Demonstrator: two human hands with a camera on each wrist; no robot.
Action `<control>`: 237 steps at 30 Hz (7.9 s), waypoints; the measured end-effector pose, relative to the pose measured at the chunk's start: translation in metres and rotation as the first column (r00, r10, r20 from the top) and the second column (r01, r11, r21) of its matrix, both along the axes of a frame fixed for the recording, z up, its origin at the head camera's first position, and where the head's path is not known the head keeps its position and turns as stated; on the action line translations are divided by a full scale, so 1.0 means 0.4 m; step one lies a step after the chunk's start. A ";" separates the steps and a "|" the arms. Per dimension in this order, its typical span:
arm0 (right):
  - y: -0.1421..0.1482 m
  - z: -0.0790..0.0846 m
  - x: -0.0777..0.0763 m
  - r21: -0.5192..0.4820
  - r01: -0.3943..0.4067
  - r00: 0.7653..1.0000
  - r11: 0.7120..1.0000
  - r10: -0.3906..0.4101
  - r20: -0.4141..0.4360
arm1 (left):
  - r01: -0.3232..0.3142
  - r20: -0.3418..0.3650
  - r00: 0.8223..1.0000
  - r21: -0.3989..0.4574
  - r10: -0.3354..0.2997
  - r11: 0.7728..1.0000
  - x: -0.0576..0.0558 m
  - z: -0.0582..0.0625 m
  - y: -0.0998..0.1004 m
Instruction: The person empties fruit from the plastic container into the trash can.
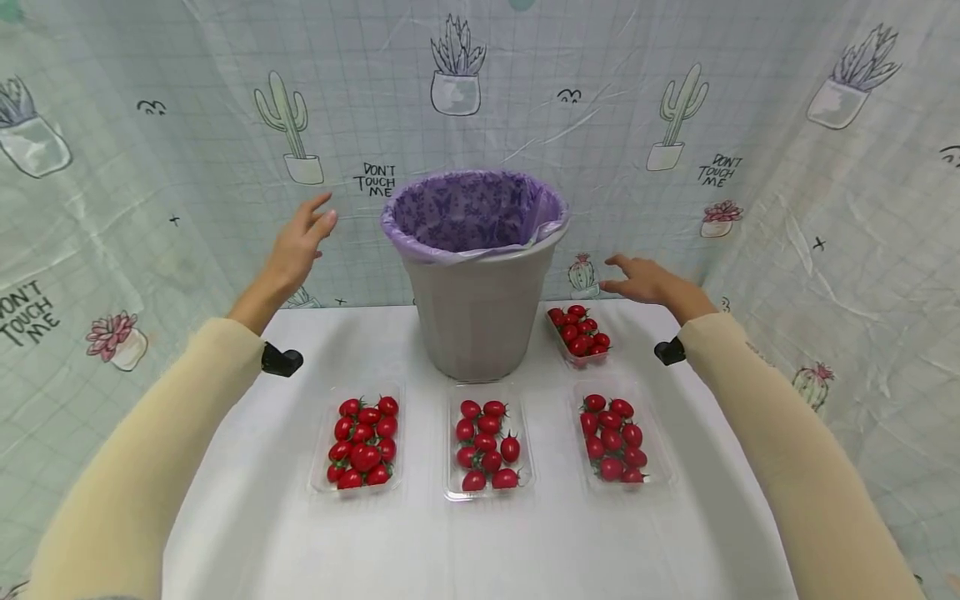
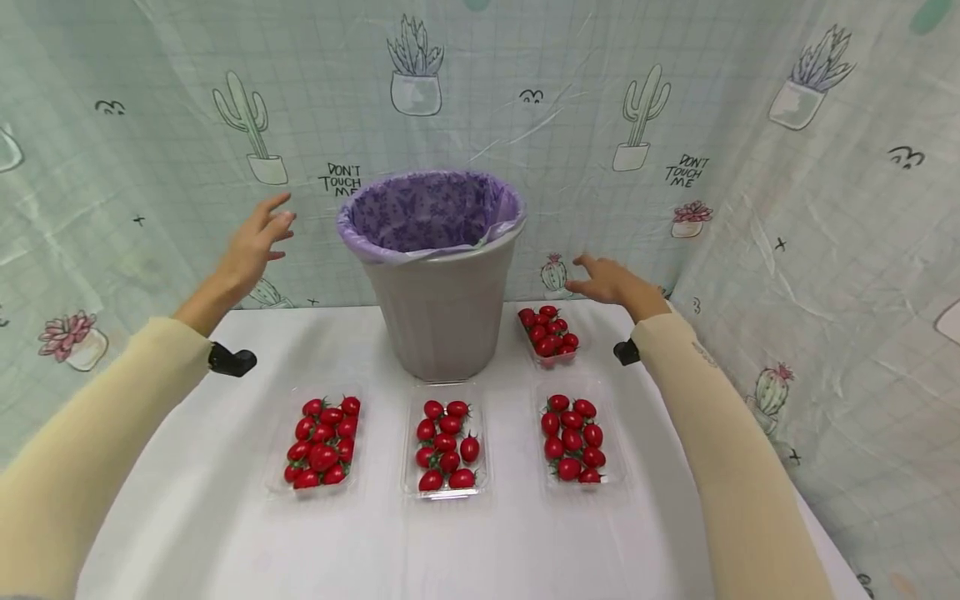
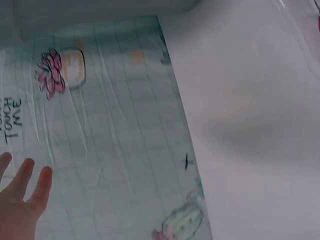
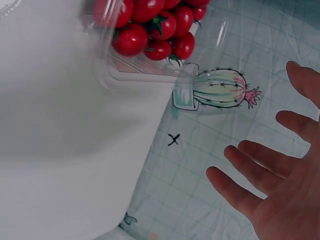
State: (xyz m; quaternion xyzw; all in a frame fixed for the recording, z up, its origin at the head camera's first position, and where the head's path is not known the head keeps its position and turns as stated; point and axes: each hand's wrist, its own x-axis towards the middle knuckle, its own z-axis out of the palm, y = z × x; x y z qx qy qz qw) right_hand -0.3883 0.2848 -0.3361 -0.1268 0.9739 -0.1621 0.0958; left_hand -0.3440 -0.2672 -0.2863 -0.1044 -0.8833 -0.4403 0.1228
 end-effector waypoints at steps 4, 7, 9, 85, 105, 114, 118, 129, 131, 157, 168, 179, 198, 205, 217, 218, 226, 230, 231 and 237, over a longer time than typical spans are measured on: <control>-0.001 -0.024 0.001 -0.001 0.000 1.000 1.000 0.001 0.020 | 0.057 -0.028 0.998 0.160 -0.053 0.985 0.012 -0.005 0.037; -0.005 -0.039 0.002 -0.014 -0.006 0.999 1.000 0.006 0.037 | 0.091 -0.050 0.995 0.198 -0.082 0.976 0.022 -0.005 0.057; -0.008 -0.047 0.003 -0.026 -0.004 0.999 1.000 0.005 0.048 | 0.117 -0.063 0.992 0.220 -0.105 0.968 0.026 -0.005 0.067; 0.070 -0.162 0.048 -0.487 0.389 0.889 0.782 -0.181 0.420 | 0.267 -0.144 0.959 0.173 -0.244 0.948 0.044 -0.049 0.203; 0.091 -0.025 0.078 -0.509 0.263 0.953 0.820 -0.137 0.272 | 0.285 -0.161 0.953 0.178 -0.258 0.942 0.035 -0.053 0.207; 0.084 0.047 0.086 -0.523 0.257 0.961 0.813 -0.157 0.228 | 0.293 -0.167 0.950 0.183 -0.264 0.939 0.035 -0.054 0.206; 0.083 0.079 0.087 -0.530 0.249 0.965 0.811 -0.163 0.204 | 0.292 -0.171 0.950 0.179 -0.263 0.939 0.034 -0.055 0.205; 0.086 0.150 0.092 -0.520 0.238 0.970 0.820 -0.176 0.167 | 0.291 -0.165 0.951 0.179 -0.263 0.940 0.037 -0.052 0.206; 0.088 0.162 0.096 -0.521 0.247 0.968 0.817 -0.191 0.160 | 0.292 -0.165 0.950 0.176 -0.264 0.940 0.037 -0.052 0.206; 0.122 0.352 0.122 -0.573 0.310 0.950 0.759 -0.277 0.146 | 0.303 -0.183 0.945 0.182 -0.270 0.935 0.035 -0.053 0.205; 0.104 0.434 0.127 -0.648 0.308 0.950 0.697 -0.261 0.171 | 0.299 -0.191 0.945 0.184 -0.264 0.936 0.034 -0.053 0.207; 0.041 0.493 0.127 -0.590 0.314 0.949 0.744 -0.270 0.165 | 0.306 -0.193 0.943 0.180 -0.271 0.935 0.038 -0.051 0.211; -0.106 0.538 0.109 -0.563 0.266 0.959 0.783 -0.273 0.074 | 0.313 -0.197 0.941 0.192 -0.276 0.930 0.036 -0.052 0.210; -0.149 0.531 0.094 -0.586 0.236 0.966 0.775 -0.252 0.055 | 0.316 -0.197 0.940 0.195 -0.279 0.929 0.034 -0.053 0.209; -0.200 0.519 0.079 -0.639 0.197 0.976 0.744 -0.210 0.056 | 0.307 -0.193 0.943 0.199 -0.270 0.931 0.033 -0.054 0.210; -0.204 0.517 0.078 -0.642 0.192 0.977 0.742 -0.208 0.051 | 0.307 -0.194 0.943 0.198 -0.270 0.931 0.033 -0.054 0.210; -0.229 0.498 0.073 -0.677 0.161 0.983 0.718 -0.179 0.044 | 0.307 -0.199 0.943 0.199 -0.268 0.931 0.032 -0.056 0.209; -0.239 0.491 0.073 -0.703 0.168 0.983 0.691 -0.169 0.069 | 0.309 -0.200 0.942 0.201 -0.270 0.929 0.032 -0.055 0.210; -0.242 0.488 0.072 -0.715 0.172 0.983 0.678 -0.168 0.077 | 0.310 -0.199 0.942 0.202 -0.271 0.929 0.032 -0.055 0.210; -0.259 0.465 0.069 -0.747 0.184 0.982 0.639 -0.153 0.111 | 0.314 -0.202 0.940 0.207 -0.274 0.926 0.033 -0.054 0.210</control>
